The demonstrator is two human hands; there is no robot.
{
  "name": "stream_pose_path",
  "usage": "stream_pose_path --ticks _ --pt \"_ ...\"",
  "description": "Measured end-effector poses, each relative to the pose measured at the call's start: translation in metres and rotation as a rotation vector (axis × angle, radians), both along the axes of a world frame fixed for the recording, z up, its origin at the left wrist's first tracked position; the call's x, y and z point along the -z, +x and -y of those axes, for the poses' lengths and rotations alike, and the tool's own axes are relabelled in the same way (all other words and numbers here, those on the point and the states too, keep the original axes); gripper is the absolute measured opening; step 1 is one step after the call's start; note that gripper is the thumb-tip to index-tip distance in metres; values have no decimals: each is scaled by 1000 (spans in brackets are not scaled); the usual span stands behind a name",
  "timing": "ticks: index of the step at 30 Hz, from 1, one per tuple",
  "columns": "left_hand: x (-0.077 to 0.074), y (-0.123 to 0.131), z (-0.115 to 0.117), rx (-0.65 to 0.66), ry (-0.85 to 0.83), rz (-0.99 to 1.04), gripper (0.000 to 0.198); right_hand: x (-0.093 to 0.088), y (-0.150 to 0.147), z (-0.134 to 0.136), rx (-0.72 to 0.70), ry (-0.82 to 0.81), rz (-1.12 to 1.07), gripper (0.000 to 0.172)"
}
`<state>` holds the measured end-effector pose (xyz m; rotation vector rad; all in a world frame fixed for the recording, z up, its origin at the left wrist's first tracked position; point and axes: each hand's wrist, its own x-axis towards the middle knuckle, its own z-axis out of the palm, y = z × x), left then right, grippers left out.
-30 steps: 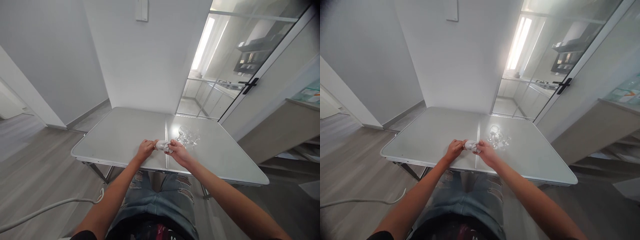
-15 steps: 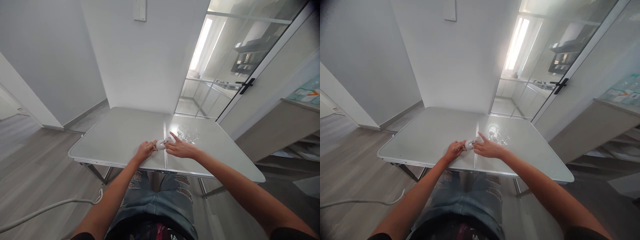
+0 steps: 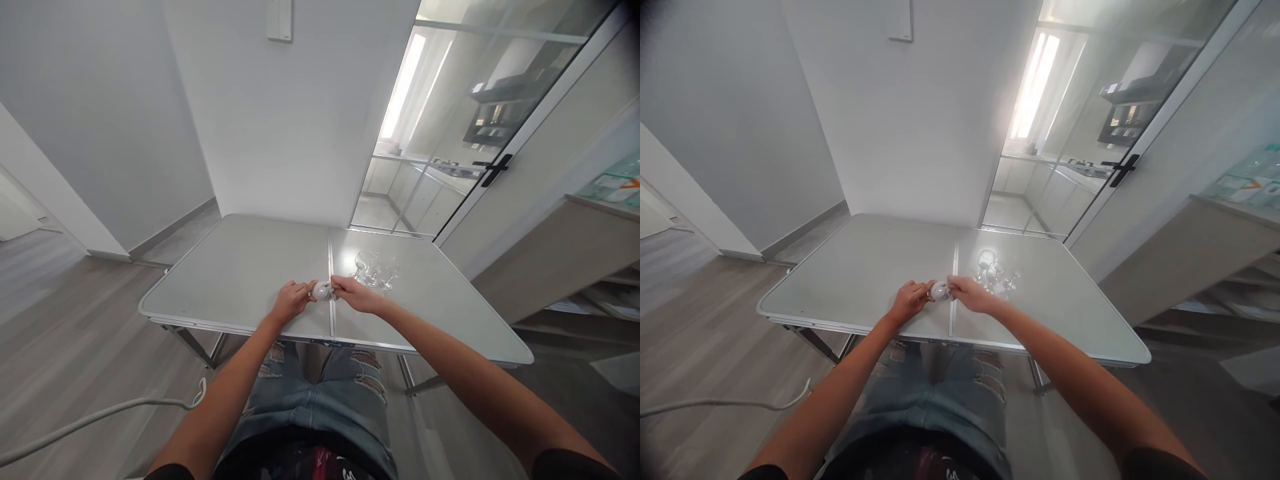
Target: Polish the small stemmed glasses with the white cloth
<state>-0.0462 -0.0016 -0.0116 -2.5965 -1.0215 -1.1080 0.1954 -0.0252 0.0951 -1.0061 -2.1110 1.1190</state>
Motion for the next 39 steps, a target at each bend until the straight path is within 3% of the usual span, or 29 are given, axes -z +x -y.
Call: stream_pose_path --ticks 5,9,13,17,20,25,31,34,37,39 --pt "-2 -1 1 -4 19 62 42 -7 -8 10 112 -454 -458 33" --pt "0 -1 -2 -101 33 102 42 -2 -18 21 226 -581 -771 37" --pt "2 -1 -4 -156 37 128 42 13 -32 26 375 -382 -853 38" --pt "0 -1 -2 -194 15 143 43 28 -39 28 485 77 -533 35" --pt "-2 0 0 -214 -9 132 43 33 -40 29 501 247 -401 33" --pt "-3 2 2 -206 -6 133 42 32 -42 33 627 280 -539 33" --pt "2 -1 -1 -239 -34 208 44 18 -34 31 784 307 -707 36" --pt "6 -2 -3 -251 -86 260 46 14 -28 26 800 304 -781 28" --pt "7 -2 -2 -241 -172 308 45 21 -30 19 807 215 -859 17" --pt "6 -3 -1 -223 -244 349 42 31 -37 16 779 83 -903 25"
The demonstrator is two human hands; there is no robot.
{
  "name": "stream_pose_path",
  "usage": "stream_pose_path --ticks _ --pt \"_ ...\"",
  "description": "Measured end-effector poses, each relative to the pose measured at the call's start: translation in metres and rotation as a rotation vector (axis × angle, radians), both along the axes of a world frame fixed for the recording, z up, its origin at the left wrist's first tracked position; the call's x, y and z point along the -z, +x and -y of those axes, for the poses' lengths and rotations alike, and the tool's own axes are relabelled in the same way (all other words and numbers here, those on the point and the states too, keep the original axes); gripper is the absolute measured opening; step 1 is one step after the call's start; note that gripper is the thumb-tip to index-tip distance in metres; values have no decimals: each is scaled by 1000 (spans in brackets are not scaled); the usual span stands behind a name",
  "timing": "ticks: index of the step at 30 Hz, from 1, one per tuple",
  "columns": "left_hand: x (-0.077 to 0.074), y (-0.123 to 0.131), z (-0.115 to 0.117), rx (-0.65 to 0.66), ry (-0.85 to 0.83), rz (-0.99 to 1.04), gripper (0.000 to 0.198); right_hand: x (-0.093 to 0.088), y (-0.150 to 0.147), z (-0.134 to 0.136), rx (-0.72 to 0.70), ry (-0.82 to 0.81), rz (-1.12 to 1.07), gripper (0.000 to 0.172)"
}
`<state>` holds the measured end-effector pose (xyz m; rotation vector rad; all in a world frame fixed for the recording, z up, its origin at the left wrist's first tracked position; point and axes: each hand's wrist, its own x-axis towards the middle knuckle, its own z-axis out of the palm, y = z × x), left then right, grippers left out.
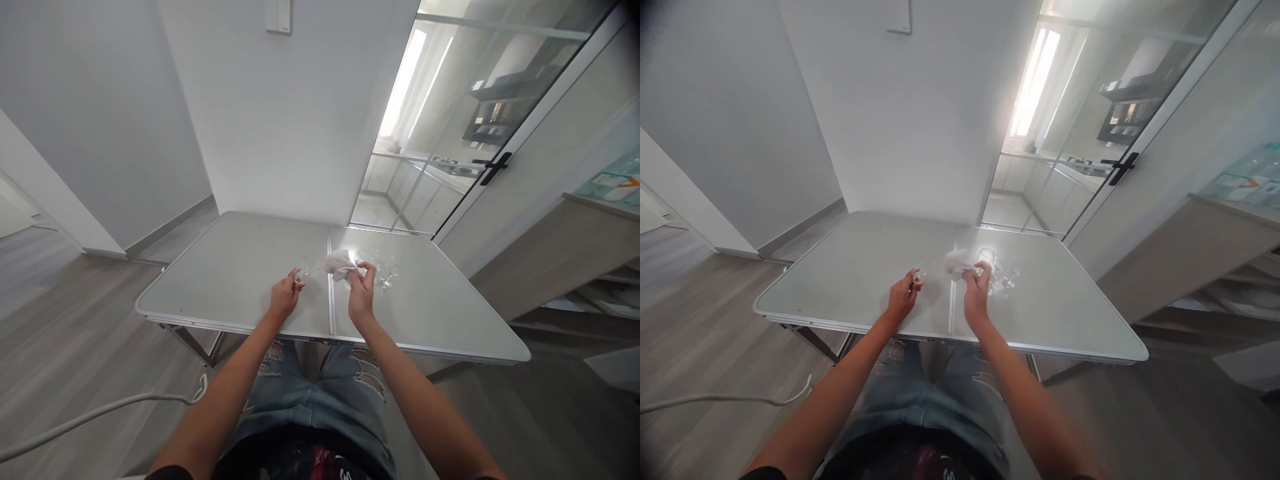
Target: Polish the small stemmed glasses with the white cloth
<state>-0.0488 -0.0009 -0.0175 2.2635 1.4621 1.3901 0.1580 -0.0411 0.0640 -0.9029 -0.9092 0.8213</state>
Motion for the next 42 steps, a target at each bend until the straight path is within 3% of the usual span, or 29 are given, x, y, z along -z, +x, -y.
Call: stream_pose_path --ticks 3,6,8,15,23,28,31,34,37,42 --pt "-5 0 4 90 -115 81 37 13 -18 -3 -215 -85 -103 29" --pt "-12 0 7 204 -195 171 37 19 -35 -3 -423 -67 -231 20" --pt "-14 0 8 271 -214 229 39 19 -41 -4 -519 -41 -338 23" --pt "-16 -1 9 494 -271 262 46 19 -32 -9 -602 -82 -534 27" --pt "-26 -1 15 547 -290 103 41 14 -29 -22 -714 -172 -420 38" --pt "-21 0 10 395 -237 126 34 19 -48 -15 -607 -166 -274 53" --pt "-16 0 6 266 -212 121 27 28 -67 -3 -397 -51 -192 51" --pt "-13 0 3 194 -173 93 24 40 -78 6 -188 48 58 47" --pt "-13 -1 4 243 -174 138 28 54 -77 4 -56 162 449 56" --pt "-18 -1 8 361 -249 276 41 69 -55 -19 10 398 998 72"
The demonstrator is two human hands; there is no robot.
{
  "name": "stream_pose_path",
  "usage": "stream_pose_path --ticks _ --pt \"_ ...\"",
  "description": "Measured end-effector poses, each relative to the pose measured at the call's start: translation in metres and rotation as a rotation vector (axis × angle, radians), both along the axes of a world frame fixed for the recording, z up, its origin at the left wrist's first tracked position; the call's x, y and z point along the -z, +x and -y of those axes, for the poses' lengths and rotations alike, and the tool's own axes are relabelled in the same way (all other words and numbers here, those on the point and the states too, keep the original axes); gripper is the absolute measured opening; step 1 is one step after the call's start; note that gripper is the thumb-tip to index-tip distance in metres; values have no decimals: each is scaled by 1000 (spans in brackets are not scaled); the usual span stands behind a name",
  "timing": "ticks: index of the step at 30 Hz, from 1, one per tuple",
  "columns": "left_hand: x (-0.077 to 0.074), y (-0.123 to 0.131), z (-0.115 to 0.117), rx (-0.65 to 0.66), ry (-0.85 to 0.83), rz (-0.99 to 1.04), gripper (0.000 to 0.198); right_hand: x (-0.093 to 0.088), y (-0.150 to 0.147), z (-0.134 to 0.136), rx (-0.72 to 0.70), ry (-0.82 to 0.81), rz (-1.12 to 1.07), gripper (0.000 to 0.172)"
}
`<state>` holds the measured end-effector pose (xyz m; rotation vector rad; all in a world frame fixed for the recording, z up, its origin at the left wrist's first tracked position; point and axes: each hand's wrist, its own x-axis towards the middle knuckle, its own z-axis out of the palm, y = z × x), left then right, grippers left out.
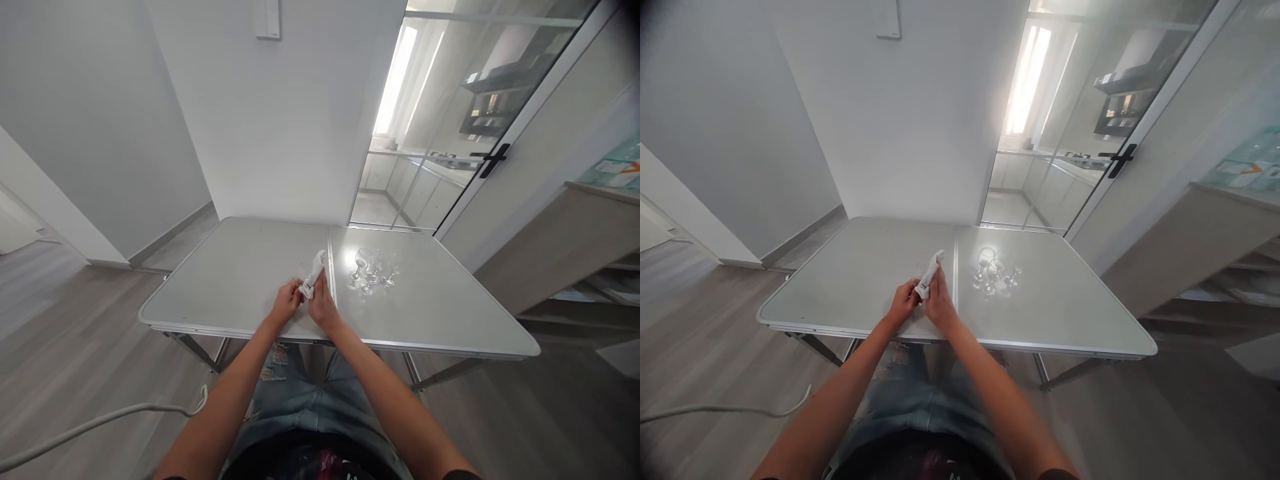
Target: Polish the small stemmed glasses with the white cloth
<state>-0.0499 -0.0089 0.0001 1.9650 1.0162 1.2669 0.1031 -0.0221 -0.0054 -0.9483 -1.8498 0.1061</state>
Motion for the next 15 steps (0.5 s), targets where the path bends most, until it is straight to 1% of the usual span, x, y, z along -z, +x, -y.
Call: stream_pose_path --ticks 3,5,7,10,12,13,15 --pt "0 1 0 5 -45 20 41 -4 16 -11 16 103 224 67" --pt "1 1 -1 10 -54 28 39 -14 26 -13 -4 135 358 63" --pt "3 1 -3 -1 -47 22 36 -31 34 -13 -70 156 468 61" --pt "6 0 -7 -19 -17 -47 28 -63 38 -12 -263 171 586 59" --pt "8 0 -8 -14 6 -97 22 -83 36 -11 -373 142 625 54" --pt "9 0 -9 -14 13 -116 21 -92 33 -12 -401 122 647 51" --pt "11 0 -8 -38 26 -167 22 -104 26 -13 -381 51 713 40"
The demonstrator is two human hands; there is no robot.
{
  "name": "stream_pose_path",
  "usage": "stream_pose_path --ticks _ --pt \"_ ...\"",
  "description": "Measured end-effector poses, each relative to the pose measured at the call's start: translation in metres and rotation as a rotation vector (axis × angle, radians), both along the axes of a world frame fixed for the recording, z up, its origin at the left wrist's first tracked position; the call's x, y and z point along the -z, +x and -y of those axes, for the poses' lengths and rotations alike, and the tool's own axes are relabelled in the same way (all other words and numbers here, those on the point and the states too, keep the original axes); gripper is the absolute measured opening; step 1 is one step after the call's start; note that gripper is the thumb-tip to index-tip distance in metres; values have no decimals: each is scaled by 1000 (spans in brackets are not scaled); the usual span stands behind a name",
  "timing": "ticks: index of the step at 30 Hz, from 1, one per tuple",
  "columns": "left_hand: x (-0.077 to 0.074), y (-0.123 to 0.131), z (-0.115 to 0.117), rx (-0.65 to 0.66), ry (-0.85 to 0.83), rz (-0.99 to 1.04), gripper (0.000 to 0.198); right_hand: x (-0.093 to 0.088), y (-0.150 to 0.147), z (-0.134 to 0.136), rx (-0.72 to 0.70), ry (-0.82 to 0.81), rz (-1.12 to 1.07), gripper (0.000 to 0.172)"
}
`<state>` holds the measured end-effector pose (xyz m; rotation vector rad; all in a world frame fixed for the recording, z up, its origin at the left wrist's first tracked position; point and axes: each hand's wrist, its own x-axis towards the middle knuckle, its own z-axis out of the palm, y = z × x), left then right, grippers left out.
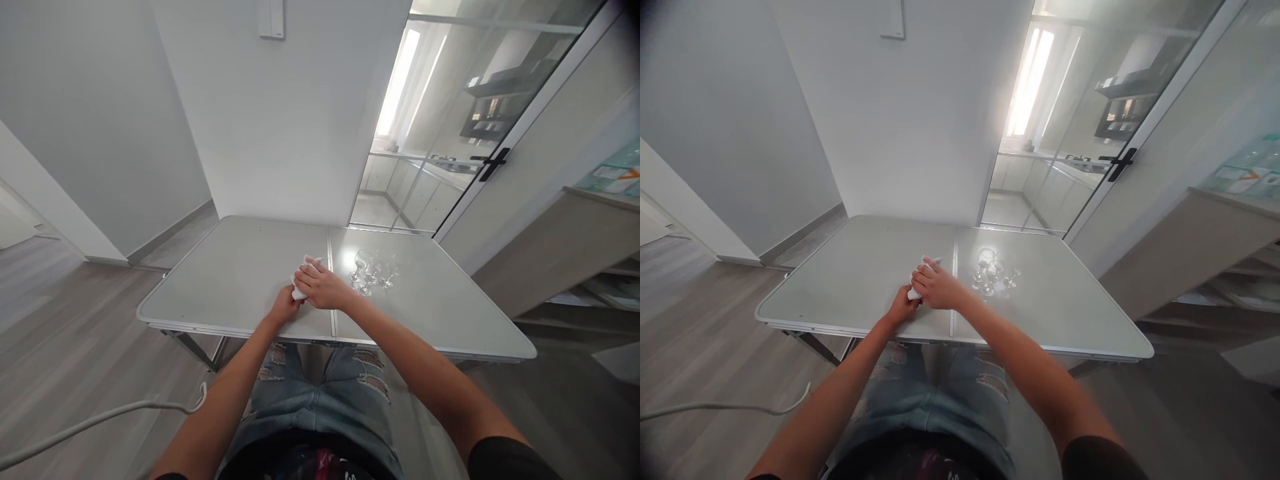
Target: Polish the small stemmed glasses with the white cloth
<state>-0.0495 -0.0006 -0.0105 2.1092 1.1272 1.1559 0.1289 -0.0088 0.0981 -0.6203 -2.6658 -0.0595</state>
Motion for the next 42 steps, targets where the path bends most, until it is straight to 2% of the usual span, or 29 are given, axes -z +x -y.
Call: stream_pose_path --ticks 4,6,8,10,13,14,16,20,23,26,29,32,34,36,38,42 --pt "0 1 3 -37 61 -188 28 -8 -11 -13 283 -192 108 11" --pt "-3 1 5 -18 92 -225 26 -8 -9 -24 372 -358 -7 17" --pt "-6 1 7 8 114 -211 23 -7 -3 -35 368 -576 -229 27" --pt "-9 1 9 13 123 -194 22 -5 7 -41 344 -868 -436 30" --pt "-10 1 9 -24 125 -189 24 1 17 -40 360 -1307 -638 32" --pt "-9 1 8 -41 126 -182 25 4 17 -37 345 -1397 -723 33" --pt "-7 0 7 -74 123 -144 26 12 12 -28 272 -1470 -971 33" --pt "-5 -1 4 -115 86 -29 26 35 -13 -11 186 -1375 -1478 31" --pt "-6 1 4 -134 66 2 24 56 -37 1 170 -1261 -1674 34" --pt "-8 2 3 -143 47 19 22 73 -56 15 293 -1063 -1759 39" --pt "-9 1 2 -190 35 55 20 79 -64 29 414 -741 -1540 46" --pt "-7 -2 0 -214 38 103 16 73 -60 38 407 -348 -1098 55" --pt "-3 -3 -2 -208 45 127 14 65 -54 37 359 -147 -758 58" --pt "2 -4 -4 -206 35 141 12 58 -48 31 299 -3 -452 57" --pt "7 -3 -7 -208 16 146 11 49 -45 22 256 103 -247 52" --pt "11 -3 -10 -249 38 111 9 29 -44 7 262 177 -75 36"
